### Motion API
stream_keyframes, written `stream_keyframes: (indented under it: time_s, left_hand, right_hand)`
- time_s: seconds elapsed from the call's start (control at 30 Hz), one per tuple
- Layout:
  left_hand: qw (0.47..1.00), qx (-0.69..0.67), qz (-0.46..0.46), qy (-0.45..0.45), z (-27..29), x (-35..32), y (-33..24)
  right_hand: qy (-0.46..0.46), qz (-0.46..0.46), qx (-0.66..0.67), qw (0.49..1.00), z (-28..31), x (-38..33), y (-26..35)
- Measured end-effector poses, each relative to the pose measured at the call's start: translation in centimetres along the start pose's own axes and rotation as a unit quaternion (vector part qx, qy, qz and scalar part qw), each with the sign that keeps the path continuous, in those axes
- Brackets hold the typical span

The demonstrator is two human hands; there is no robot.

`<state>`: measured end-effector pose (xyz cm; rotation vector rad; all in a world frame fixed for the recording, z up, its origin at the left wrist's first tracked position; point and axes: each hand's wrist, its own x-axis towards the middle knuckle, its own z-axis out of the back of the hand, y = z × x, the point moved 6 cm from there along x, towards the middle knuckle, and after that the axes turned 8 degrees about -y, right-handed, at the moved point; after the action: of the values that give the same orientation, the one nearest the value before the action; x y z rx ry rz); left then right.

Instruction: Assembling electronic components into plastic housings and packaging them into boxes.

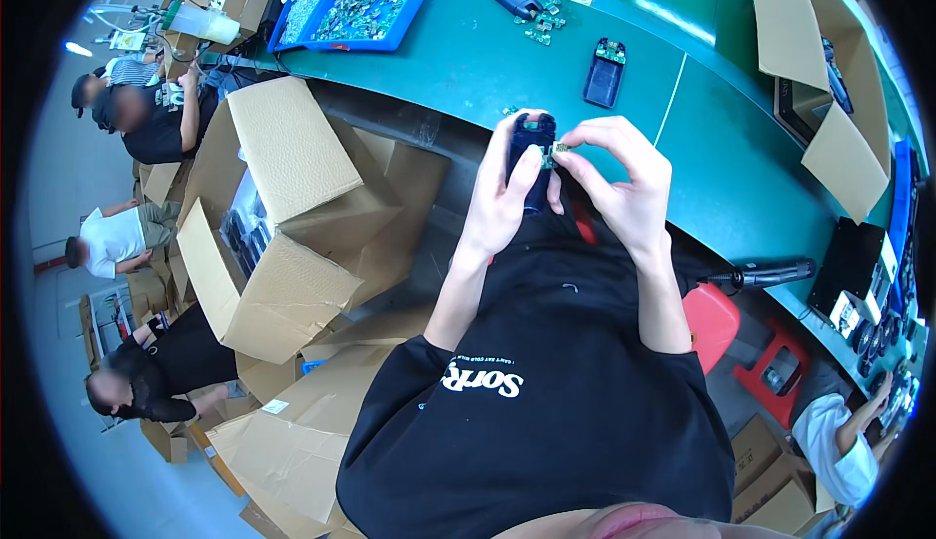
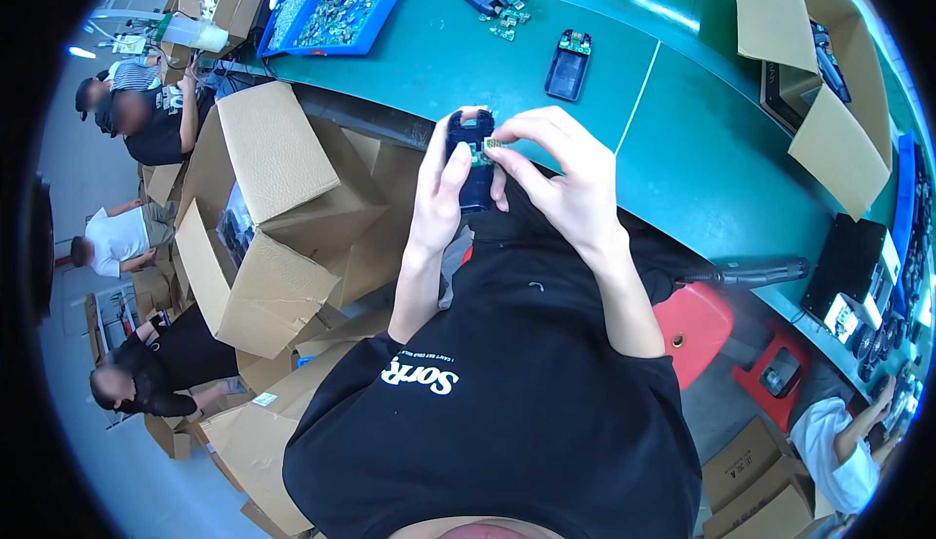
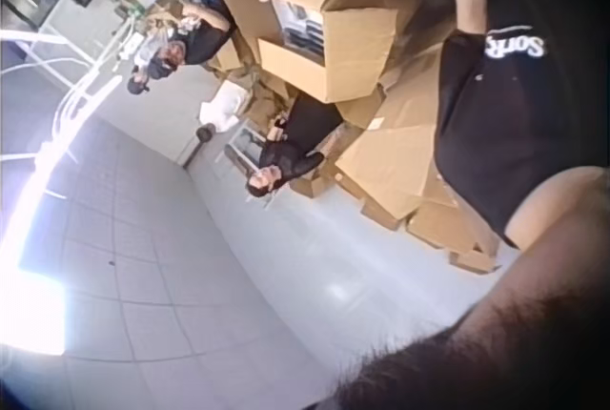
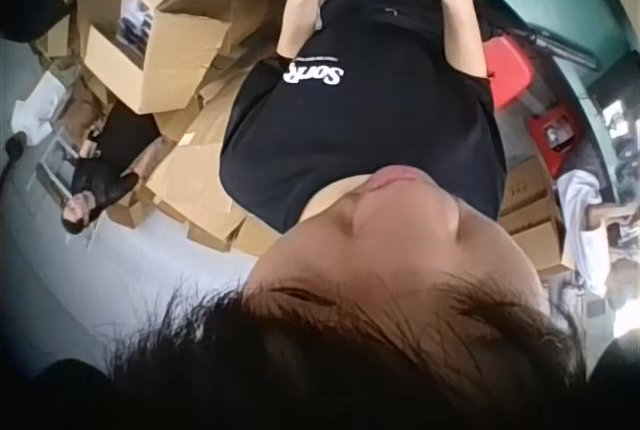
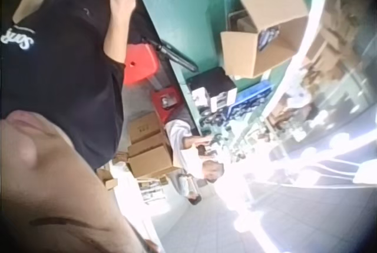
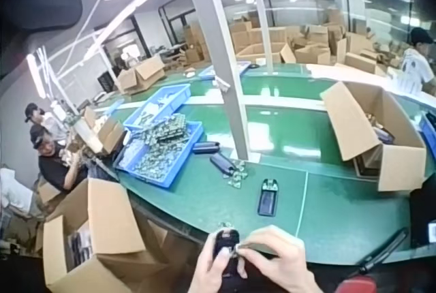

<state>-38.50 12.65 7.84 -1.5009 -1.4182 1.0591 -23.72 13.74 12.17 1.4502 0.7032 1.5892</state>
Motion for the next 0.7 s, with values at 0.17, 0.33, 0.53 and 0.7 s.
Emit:
stream_keyframes:
  time_s: [0.17, 0.33, 0.53, 0.7]
  left_hand:
    - [0.998, -0.007, 0.009, 0.054, -0.8, -0.7, -0.1]
    - [0.998, 0.023, 0.010, 0.059, -0.8, -0.7, -0.3]
    - [0.998, 0.058, 0.004, 0.030, -0.8, -0.4, -0.5]
    - [0.994, 0.106, -0.022, 0.000, 0.4, -0.3, 0.1]
  right_hand:
    - [-0.015, 0.048, -0.036, 0.998, -0.5, 0.5, 0.8]
    - [-0.012, 0.079, -0.067, 0.995, -0.5, 0.6, 1.3]
    - [-0.029, 0.077, -0.079, 0.994, -0.6, 0.4, 0.9]
    - [-0.037, 0.040, -0.050, 0.997, -1.0, 0.3, 0.9]
